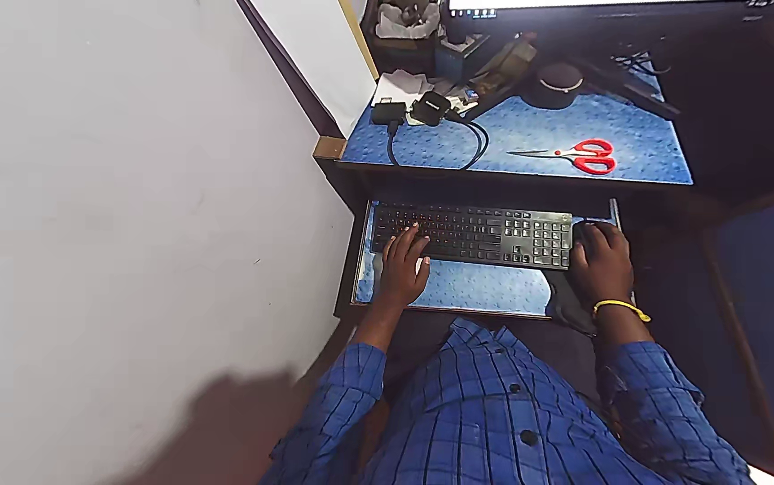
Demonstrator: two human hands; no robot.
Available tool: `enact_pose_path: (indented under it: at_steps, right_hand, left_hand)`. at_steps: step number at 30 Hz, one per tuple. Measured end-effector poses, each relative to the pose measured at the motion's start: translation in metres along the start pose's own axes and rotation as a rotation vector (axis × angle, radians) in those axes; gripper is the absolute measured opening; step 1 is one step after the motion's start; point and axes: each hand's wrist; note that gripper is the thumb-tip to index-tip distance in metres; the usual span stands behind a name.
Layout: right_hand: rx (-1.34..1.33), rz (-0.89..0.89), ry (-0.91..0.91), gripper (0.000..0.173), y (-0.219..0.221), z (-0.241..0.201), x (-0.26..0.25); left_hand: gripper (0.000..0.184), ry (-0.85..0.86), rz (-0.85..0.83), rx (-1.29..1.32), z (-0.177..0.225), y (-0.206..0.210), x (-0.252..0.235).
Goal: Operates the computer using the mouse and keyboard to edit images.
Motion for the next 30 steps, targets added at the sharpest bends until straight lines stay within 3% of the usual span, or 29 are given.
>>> enact_pose_path:
  at_steps: [3, 6, 7, 11, 17, 21, 23, 26, 30]
  right_hand:
    - [-0.006, -0.005, -0.006, 0.049, 0.000, 0.000, -0.001]
    - [-0.018, -0.012, -0.019, 0.049, -0.002, -0.002, -0.001]
    - [-0.019, -0.015, -0.020, 0.050, -0.003, -0.002, 0.000]
    - [-0.017, -0.011, -0.018, 0.050, -0.004, -0.003, 0.000]
    - [-0.029, -0.014, -0.014, 0.049, -0.005, -0.004, 0.000]
    - [-0.016, -0.017, -0.014, 0.049, -0.005, -0.005, 0.000]
    - [-0.016, -0.016, -0.009, 0.049, -0.005, -0.005, 0.000]
    - [-0.014, -0.019, -0.008, 0.050, -0.006, -0.006, 0.000]
    - [-0.014, -0.007, -0.018, 0.049, -0.005, -0.005, 0.000]
  left_hand:
    - [0.041, 0.030, 0.036, 0.002, 0.007, 0.008, -0.002]
    - [0.047, -0.108, -0.240, -0.134, 0.018, 0.008, -0.008]
    - [0.048, -0.134, -0.264, -0.149, 0.020, 0.009, -0.008]
    - [0.048, -0.174, -0.080, -0.173, 0.012, 0.001, -0.011]
    - [0.054, -0.408, 0.235, -0.177, -0.030, -0.019, -0.008]
    - [0.052, -0.394, 0.327, -0.206, -0.035, -0.023, -0.007]
    - [0.053, -0.398, 0.248, -0.233, -0.037, -0.019, -0.006]
    - [0.054, -0.480, -0.039, -0.302, -0.040, -0.012, -0.011]
    - [0.053, -0.460, 0.015, -0.271, -0.036, -0.011, -0.017]
Point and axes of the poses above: each hand's wrist, its own x-axis away from the middle knuckle, its own y-axis out of the palm, z = x × y, and after that the axes turned 2 degrees about -z, right-handed
